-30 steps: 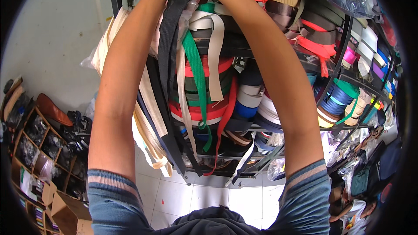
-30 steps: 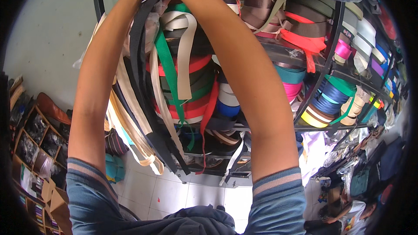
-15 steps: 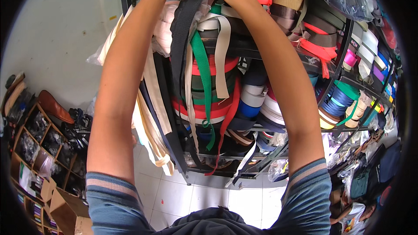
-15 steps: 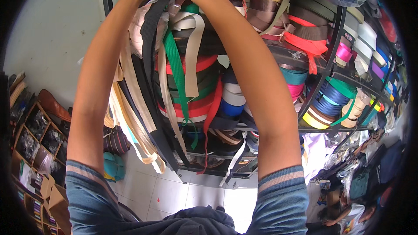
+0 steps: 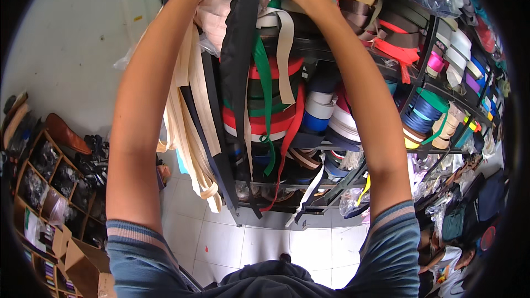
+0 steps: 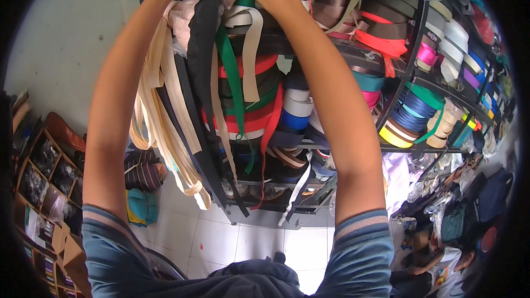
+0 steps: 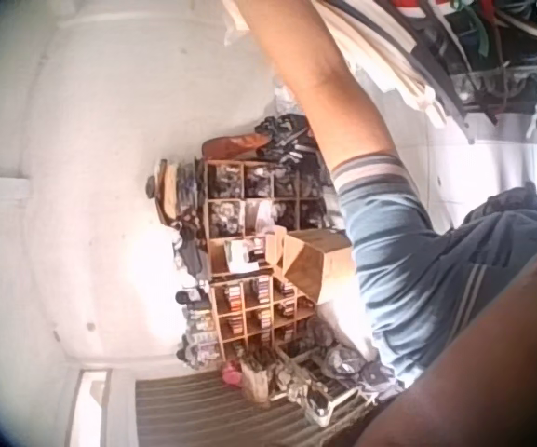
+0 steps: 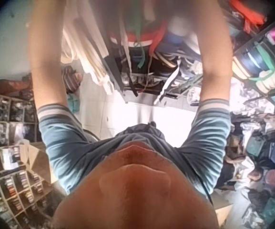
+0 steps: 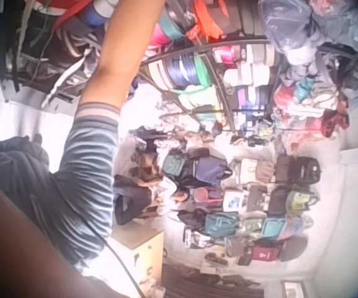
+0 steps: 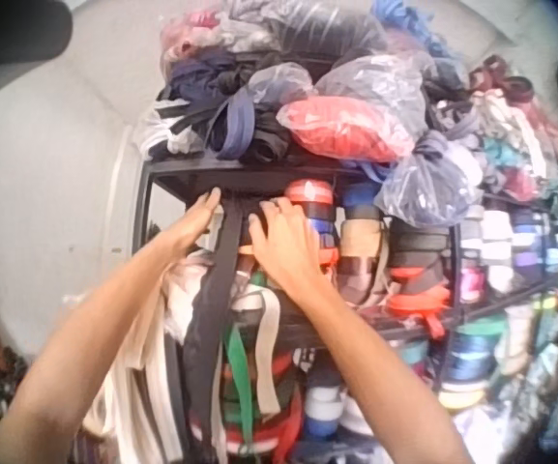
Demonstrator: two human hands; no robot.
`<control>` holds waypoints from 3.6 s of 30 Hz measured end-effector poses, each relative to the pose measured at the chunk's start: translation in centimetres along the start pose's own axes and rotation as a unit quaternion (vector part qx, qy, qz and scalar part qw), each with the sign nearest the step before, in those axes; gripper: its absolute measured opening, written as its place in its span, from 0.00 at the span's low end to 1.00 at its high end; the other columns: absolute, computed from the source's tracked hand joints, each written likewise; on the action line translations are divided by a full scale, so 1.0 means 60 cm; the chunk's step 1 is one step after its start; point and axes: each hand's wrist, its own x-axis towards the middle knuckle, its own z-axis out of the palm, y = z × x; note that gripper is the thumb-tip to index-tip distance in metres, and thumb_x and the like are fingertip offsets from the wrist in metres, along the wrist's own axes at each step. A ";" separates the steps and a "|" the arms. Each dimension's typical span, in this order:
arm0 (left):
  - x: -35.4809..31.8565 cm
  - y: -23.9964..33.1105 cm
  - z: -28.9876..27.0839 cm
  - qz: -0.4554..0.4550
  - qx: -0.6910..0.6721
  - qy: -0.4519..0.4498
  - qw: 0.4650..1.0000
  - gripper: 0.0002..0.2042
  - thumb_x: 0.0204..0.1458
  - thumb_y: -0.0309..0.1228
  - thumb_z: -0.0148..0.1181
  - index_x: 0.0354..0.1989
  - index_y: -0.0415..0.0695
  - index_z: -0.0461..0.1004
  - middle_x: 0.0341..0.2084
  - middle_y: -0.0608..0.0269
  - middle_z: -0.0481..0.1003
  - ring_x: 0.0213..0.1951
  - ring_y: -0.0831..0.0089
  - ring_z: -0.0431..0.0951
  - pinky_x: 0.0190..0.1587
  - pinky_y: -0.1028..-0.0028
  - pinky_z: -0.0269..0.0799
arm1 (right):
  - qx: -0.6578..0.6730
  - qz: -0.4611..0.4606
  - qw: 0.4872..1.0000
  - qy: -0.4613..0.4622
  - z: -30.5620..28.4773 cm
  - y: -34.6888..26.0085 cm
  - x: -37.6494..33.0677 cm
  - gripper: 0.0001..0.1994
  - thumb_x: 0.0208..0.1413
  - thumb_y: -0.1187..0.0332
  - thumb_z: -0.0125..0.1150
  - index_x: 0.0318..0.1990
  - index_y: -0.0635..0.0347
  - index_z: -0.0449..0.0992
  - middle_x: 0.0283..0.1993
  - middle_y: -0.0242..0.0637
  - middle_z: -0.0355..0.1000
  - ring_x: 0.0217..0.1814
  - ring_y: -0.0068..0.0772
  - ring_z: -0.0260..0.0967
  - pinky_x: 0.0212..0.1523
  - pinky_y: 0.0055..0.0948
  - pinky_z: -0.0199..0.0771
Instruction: The person organizes rolls of colored ribbons and tape by retrieving them from boxes and placing them onto shelves in a storage area.
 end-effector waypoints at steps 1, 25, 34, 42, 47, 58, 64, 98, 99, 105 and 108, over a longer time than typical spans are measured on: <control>0.010 -0.008 0.009 0.028 -0.009 0.003 1.000 0.41 0.56 0.63 0.37 0.69 0.46 0.41 0.65 0.53 0.50 0.64 0.55 0.54 0.62 0.56 0.52 | -0.004 -0.015 1.000 0.001 0.002 0.003 -0.005 0.16 0.54 0.63 0.52 0.45 0.65 0.73 0.49 0.48 0.69 0.49 0.52 0.67 0.48 0.44 0.71; -0.134 0.021 -0.023 0.156 0.011 0.089 0.984 0.32 0.56 0.55 0.45 0.59 0.40 0.61 0.55 0.51 0.65 0.53 0.57 0.66 0.54 0.59 0.62 | 0.028 0.062 0.995 0.074 -0.077 0.033 -0.091 0.17 0.53 0.62 0.56 0.48 0.60 0.71 0.44 0.42 0.68 0.48 0.38 0.67 0.49 0.34 0.65; -0.543 0.101 -0.054 0.105 0.084 0.080 0.988 0.19 0.57 0.35 0.52 0.55 0.37 0.67 0.52 0.56 0.69 0.55 0.69 0.67 0.56 0.72 0.59 | 0.343 0.188 0.919 -0.056 -0.219 -0.032 -0.291 0.10 0.55 0.75 0.54 0.45 0.64 0.71 0.39 0.38 0.70 0.39 0.28 0.71 0.40 0.27 0.70; -1.031 0.192 -0.007 -0.255 0.161 0.164 0.939 0.17 0.55 0.30 0.54 0.52 0.39 0.67 0.51 0.55 0.70 0.54 0.66 0.68 0.57 0.67 0.60 | 0.538 0.326 0.726 -0.278 -0.371 -0.174 -0.542 0.10 0.61 0.75 0.49 0.49 0.67 0.68 0.44 0.37 0.69 0.45 0.25 0.69 0.51 0.25 0.66; -1.366 0.321 0.089 -0.464 0.182 0.301 0.813 0.14 0.58 0.29 0.52 0.50 0.39 0.69 0.48 0.54 0.73 0.52 0.63 0.71 0.56 0.64 0.64 | 0.632 0.354 0.556 -0.408 -0.447 -0.328 -0.652 0.10 0.60 0.78 0.47 0.49 0.67 0.66 0.45 0.39 0.69 0.42 0.27 0.69 0.49 0.26 0.69; -1.749 0.623 0.198 -0.452 0.219 0.674 0.541 0.15 0.48 0.18 0.58 0.45 0.35 0.71 0.28 0.61 0.76 0.22 0.80 0.74 0.26 0.80 0.71 | 0.725 0.149 0.249 -0.625 -0.727 -0.768 -0.740 0.05 0.51 0.79 0.61 0.36 0.70 0.75 0.30 0.39 0.77 0.27 0.25 0.75 0.31 0.22 0.75; -1.903 0.803 0.164 -0.442 0.303 0.724 0.435 0.09 0.48 0.21 0.61 0.38 0.35 0.75 0.21 0.63 0.76 0.16 0.83 0.70 0.17 0.80 0.65 | 0.735 0.067 0.137 -0.661 -0.934 -1.015 -0.769 0.04 0.48 0.78 0.65 0.32 0.68 0.78 0.27 0.36 0.77 0.23 0.18 0.72 0.26 0.19 0.73; -2.349 0.825 -0.875 -0.475 0.272 0.704 0.452 0.08 0.49 0.23 0.63 0.36 0.34 0.79 0.28 0.60 0.80 0.22 0.81 0.74 0.23 0.82 0.69 | 0.717 0.094 0.279 -0.632 -0.763 -2.119 -0.729 0.10 0.53 0.67 0.63 0.27 0.67 0.76 0.11 0.30 0.64 0.13 0.14 0.55 0.16 0.23 0.52; -2.367 0.819 -0.920 -0.475 0.310 0.668 0.482 0.07 0.49 0.24 0.63 0.35 0.35 0.79 0.28 0.59 0.80 0.22 0.81 0.74 0.23 0.83 0.69 | 0.716 0.099 0.295 -0.625 -0.745 -2.146 -0.741 0.10 0.53 0.67 0.63 0.27 0.67 0.76 0.12 0.30 0.64 0.13 0.14 0.56 0.16 0.23 0.52; -2.392 0.734 -1.258 -0.461 0.211 0.690 0.517 0.14 0.56 0.37 0.59 0.26 0.38 0.80 0.10 0.72 0.66 0.15 0.87 0.61 0.18 0.81 0.54 | 0.691 0.232 0.307 -0.612 -0.638 -2.288 -0.753 0.05 0.51 0.72 0.64 0.32 0.64 0.76 0.17 0.32 0.70 0.13 0.14 0.59 0.16 0.20 0.56; -2.328 0.674 -1.418 -0.532 0.269 0.584 0.551 0.18 0.58 0.40 0.56 0.24 0.37 0.79 0.08 0.76 0.57 0.13 0.88 0.55 0.17 0.79 0.49 | 0.656 0.220 0.365 -0.623 -0.577 -2.327 -0.722 0.08 0.49 0.73 0.64 0.38 0.62 0.77 0.25 0.33 0.75 0.16 0.14 0.61 0.18 0.20 0.59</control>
